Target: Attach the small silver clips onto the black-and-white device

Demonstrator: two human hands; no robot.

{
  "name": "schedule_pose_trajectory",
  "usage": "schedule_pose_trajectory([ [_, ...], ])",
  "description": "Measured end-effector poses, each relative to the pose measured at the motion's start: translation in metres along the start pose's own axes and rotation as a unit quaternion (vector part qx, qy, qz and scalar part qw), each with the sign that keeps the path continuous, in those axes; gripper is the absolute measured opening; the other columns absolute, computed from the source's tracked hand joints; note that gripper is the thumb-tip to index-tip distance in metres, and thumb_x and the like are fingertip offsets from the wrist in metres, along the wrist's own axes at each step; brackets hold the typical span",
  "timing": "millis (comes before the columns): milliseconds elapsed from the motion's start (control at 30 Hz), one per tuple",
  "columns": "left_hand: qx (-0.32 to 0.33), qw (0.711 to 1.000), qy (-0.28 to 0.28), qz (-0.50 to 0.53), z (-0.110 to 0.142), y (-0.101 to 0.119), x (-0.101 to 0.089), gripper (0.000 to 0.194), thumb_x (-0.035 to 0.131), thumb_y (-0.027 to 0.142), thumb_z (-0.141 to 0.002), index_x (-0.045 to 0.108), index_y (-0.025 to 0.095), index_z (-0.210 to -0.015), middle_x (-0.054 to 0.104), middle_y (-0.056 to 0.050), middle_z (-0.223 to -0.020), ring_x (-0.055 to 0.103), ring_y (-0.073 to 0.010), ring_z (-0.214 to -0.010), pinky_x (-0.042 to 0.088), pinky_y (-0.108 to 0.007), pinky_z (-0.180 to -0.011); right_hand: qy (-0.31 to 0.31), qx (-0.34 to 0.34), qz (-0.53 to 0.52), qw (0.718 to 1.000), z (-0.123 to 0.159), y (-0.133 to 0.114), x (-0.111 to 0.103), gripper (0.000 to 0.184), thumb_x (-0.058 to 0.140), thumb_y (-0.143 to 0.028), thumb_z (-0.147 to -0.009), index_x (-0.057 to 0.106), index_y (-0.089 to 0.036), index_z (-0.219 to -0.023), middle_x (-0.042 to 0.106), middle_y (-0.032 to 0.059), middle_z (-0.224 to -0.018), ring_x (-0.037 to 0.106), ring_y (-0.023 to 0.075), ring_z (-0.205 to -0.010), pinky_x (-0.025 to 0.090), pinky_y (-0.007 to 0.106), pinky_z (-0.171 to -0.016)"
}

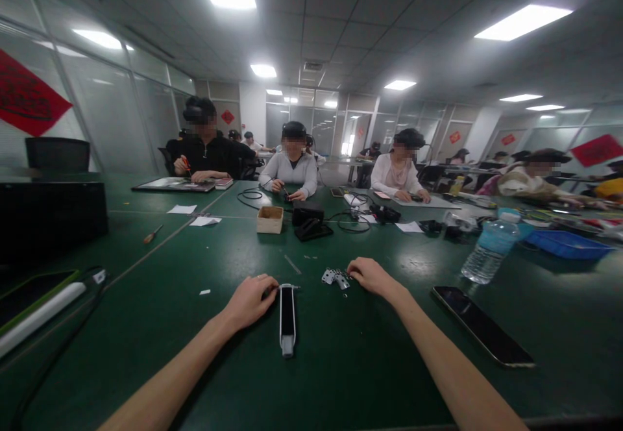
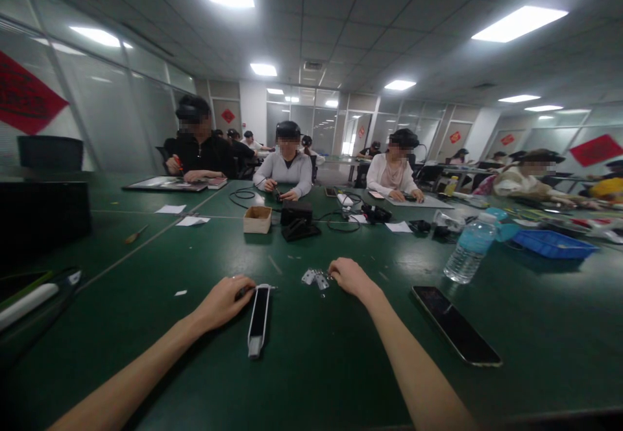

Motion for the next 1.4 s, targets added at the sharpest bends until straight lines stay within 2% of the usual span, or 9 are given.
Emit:
schedule_pose_trajectory([
  [267, -0.004, 1.000, -0.002, 0.004, 0.000, 0.002, -0.002, 0.023, 0.044, 0.026, -0.088, 0.065, 0.019, -0.092, 0.067, -0.005, -0.088, 0.061, -0.0189, -0.079, 0.044, -0.031, -0.074, 0.013, 0.016, 0.009, 1.000, 0.004, -0.002, -0.008, 0.020, 0.045, -0.019, -0.089, 0.064, -0.016, -0.092, 0.062, 0.0084, -0.096, 0.056, 0.0179, -0.090, 0.041, 0.027, -0.080],
  [400, -0.008, 1.000, -0.009, 0.005, 0.001, 0.002, -0.002, 0.024, 0.043, 0.027, -0.089, 0.065, 0.019, -0.094, 0.067, -0.005, -0.089, 0.061, -0.0198, -0.080, 0.044, -0.032, -0.074, 0.057, -0.027, 0.006, 0.998, 0.010, -0.023, -0.022, 0.020, 0.044, -0.024, -0.091, 0.063, -0.017, -0.094, 0.062, 0.0073, -0.095, 0.056, 0.0179, -0.090, 0.041, 0.027, -0.078],
  [567, -0.011, 1.000, -0.011, 0.009, 0.000, 0.002, -0.002, 0.023, 0.044, 0.026, -0.089, 0.065, 0.019, -0.094, 0.068, -0.006, -0.091, 0.062, -0.0199, -0.082, 0.044, -0.031, -0.075, 0.033, -0.047, 0.026, 0.998, 0.015, -0.051, -0.020, 0.029, 0.049, -0.044, -0.088, 0.063, -0.018, -0.083, 0.064, 0.0056, -0.084, 0.057, 0.0174, -0.077, 0.040, 0.026, -0.067],
  [733, -0.004, 1.000, -0.009, 0.007, -0.001, -0.001, 0.001, 0.022, 0.044, 0.024, -0.089, 0.065, 0.019, -0.094, 0.068, -0.006, -0.092, 0.062, -0.0197, -0.083, 0.044, -0.032, -0.078, 0.012, -0.044, 0.067, 0.997, 0.015, -0.060, -0.016, 0.016, 0.053, -0.029, -0.083, 0.061, -0.019, -0.073, 0.064, 0.0038, -0.077, 0.056, 0.0154, -0.069, 0.036, 0.025, -0.061],
  [800, -0.002, 1.000, -0.004, 0.005, 0.000, -0.002, 0.001, 0.022, 0.044, 0.024, -0.089, 0.065, 0.019, -0.094, 0.068, -0.006, -0.090, 0.062, -0.0195, -0.082, 0.044, -0.032, -0.077, 0.034, -0.031, 0.074, 0.996, 0.015, -0.058, -0.021, 0.013, 0.053, -0.024, -0.081, 0.059, -0.018, -0.072, 0.063, 0.0041, -0.077, 0.056, 0.0153, -0.070, 0.035, 0.024, -0.060],
  [900, -0.002, 1.000, -0.003, 0.007, 0.000, -0.002, 0.001, 0.022, 0.044, 0.025, -0.089, 0.065, 0.019, -0.094, 0.067, -0.005, -0.090, 0.062, -0.0193, -0.081, 0.044, -0.032, -0.076, 0.109, -0.020, 0.079, 0.991, 0.017, -0.058, -0.036, 0.014, 0.052, -0.024, -0.082, 0.057, -0.018, -0.071, 0.061, 0.0047, -0.076, 0.054, 0.0156, -0.071, 0.036, 0.025, -0.062],
  [1033, -0.010, 1.000, -0.006, 0.008, 0.001, -0.002, 0.000, 0.022, 0.044, 0.027, -0.090, 0.064, 0.019, -0.094, 0.067, -0.006, -0.092, 0.061, -0.0196, -0.083, 0.044, -0.033, -0.077, 0.163, -0.046, 0.083, 0.982, 0.021, -0.074, -0.044, 0.015, 0.050, -0.024, -0.084, 0.056, -0.018, -0.073, 0.060, 0.0053, -0.077, 0.053, 0.0160, -0.072, 0.038, 0.025, -0.066],
  [1167, -0.022, 1.000, -0.001, 0.011, 0.001, -0.002, -0.003, 0.021, 0.045, 0.029, -0.089, 0.063, 0.020, -0.094, 0.067, -0.005, -0.090, 0.061, -0.0202, -0.082, 0.044, -0.033, -0.076, 0.111, -0.048, 0.099, 0.988, 0.018, -0.081, -0.035, 0.014, 0.053, -0.026, -0.082, 0.058, -0.018, -0.072, 0.062, 0.0058, -0.077, 0.055, 0.0167, -0.073, 0.039, 0.026, -0.066],
  [1400, -0.028, 1.000, 0.011, 0.009, 0.000, -0.002, -0.006, 0.019, 0.046, 0.031, -0.088, 0.062, 0.020, -0.091, 0.066, -0.004, -0.087, 0.060, -0.0191, -0.078, 0.044, -0.031, -0.072, 0.019, 0.060, 0.110, 0.992, 0.019, -0.042, -0.028, 0.017, 0.051, -0.026, -0.082, 0.062, -0.017, -0.073, 0.067, 0.0087, -0.080, 0.060, 0.0183, -0.072, 0.038, 0.025, -0.060],
])
Point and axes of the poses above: each hand's wrist, its own z-axis away from the middle knuckle, its own x-axis out of the palm, y = z × x, the point moved 8 cm from there along -z, towards the middle knuckle
